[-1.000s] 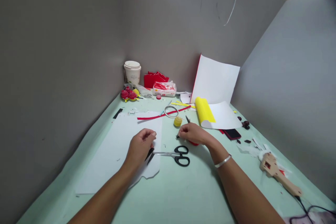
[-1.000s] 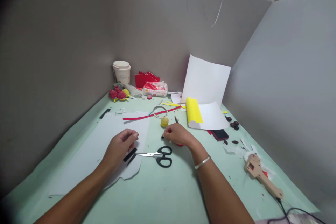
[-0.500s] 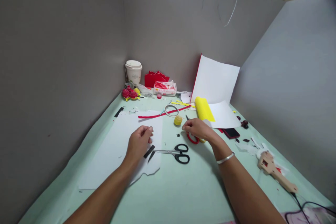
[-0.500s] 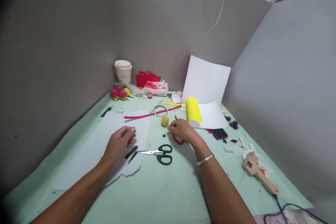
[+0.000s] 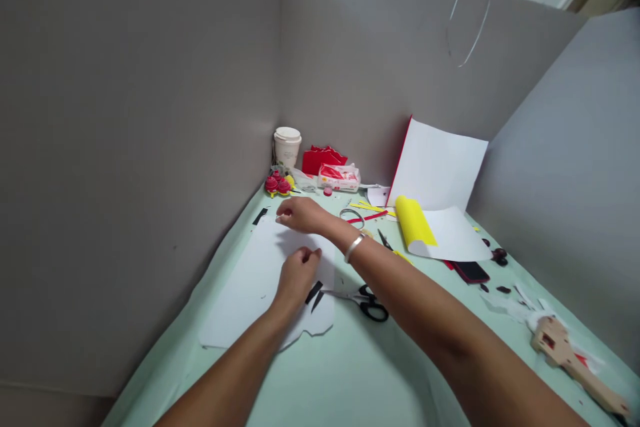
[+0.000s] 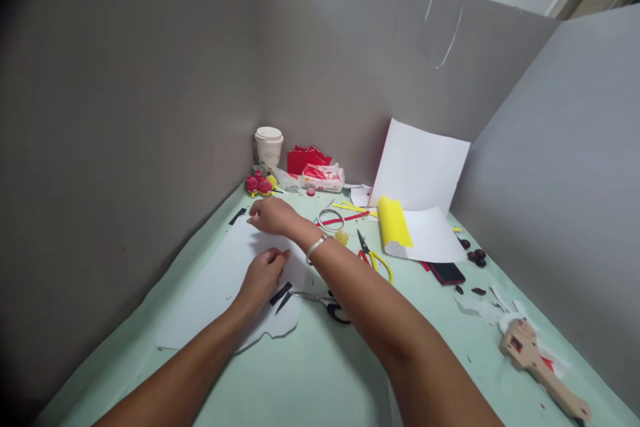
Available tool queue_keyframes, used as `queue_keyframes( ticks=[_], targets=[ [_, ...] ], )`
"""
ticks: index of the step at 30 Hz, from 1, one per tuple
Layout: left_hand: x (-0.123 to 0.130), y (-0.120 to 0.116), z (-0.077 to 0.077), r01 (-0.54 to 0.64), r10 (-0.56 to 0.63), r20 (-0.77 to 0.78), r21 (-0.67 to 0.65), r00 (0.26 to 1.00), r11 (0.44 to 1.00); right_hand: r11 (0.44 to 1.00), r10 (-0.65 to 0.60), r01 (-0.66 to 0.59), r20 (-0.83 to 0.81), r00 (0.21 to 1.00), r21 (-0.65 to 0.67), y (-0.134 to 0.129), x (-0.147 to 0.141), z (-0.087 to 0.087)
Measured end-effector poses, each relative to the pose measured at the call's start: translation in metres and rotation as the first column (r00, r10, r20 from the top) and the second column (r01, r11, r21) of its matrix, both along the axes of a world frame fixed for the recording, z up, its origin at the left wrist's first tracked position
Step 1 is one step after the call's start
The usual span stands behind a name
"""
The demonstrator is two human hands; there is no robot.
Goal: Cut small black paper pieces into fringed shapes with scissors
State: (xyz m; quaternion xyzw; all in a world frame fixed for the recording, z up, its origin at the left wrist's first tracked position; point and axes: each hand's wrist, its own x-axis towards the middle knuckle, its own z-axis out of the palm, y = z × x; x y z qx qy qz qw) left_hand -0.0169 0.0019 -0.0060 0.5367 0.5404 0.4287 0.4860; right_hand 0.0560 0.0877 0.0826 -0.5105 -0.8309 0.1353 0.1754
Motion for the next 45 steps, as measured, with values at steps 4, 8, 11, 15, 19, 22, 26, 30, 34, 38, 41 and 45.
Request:
queue_keyframes(
  ticks=[4,8,11,15,19,22,26,30,34,38,41,45],
  targets=[
    [-0.004,0.003,0.000,-0.020,0.028,0.098,-0.078,0.995,0.997,0.998,-0.056,0.056,0.037,0.998,-0.014,0.020,-0.015,-0.005],
    [-0.007,0.004,0.002,-0.033,0.057,0.185,-0.133,0.981,0.991,0.985,-0.173,0.173,0.030,0.984,0.010,-0.020,0.014,-0.003],
    [-0.007,0.003,0.003,-0.035,0.069,0.227,-0.153,0.972,0.988,0.979,-0.192,0.195,0.047,0.980,-0.062,-0.068,0.046,-0.015],
    [-0.006,0.002,0.003,-0.029,0.063,0.230,-0.148,0.971,0.989,0.966,-0.120,0.128,0.050,0.992,-0.224,-0.112,0.065,-0.045],
    [-0.006,0.002,0.003,-0.027,0.052,0.211,-0.123,0.976,0.992,0.949,-0.130,0.138,0.045,0.990,-0.283,-0.120,0.060,-0.059],
    [-0.007,0.004,0.001,-0.022,0.044,0.203,-0.108,0.978,0.994,0.942,-0.113,0.122,0.048,0.992,-0.312,-0.115,0.057,-0.058],
    [-0.007,0.005,-0.001,-0.017,0.036,0.201,-0.093,0.979,0.996,0.940,-0.075,0.083,0.036,0.997,-0.332,-0.113,0.056,-0.055],
    [-0.007,0.005,-0.001,-0.014,0.030,0.210,-0.077,0.977,0.997,0.945,-0.068,0.063,-0.004,0.998,-0.320,-0.118,0.058,-0.056],
    [-0.007,0.005,0.001,-0.004,0.020,0.224,-0.070,0.974,0.998,0.953,-0.082,0.055,-0.079,0.993,-0.297,-0.123,0.064,-0.060],
    [-0.007,0.003,0.002,0.016,-0.001,0.237,-0.059,0.971,0.998,0.953,-0.105,0.047,-0.179,0.978,-0.299,-0.126,0.070,-0.065],
    [-0.008,0.003,0.001,0.033,-0.020,0.238,-0.051,0.971,0.998,0.955,-0.133,0.057,-0.251,0.959,-0.290,-0.128,0.070,-0.070],
    [-0.011,0.003,0.004,0.054,-0.042,0.232,-0.045,0.972,0.998,0.945,-0.221,0.098,-0.389,0.894,-0.313,-0.127,0.071,-0.076]
  ],
)
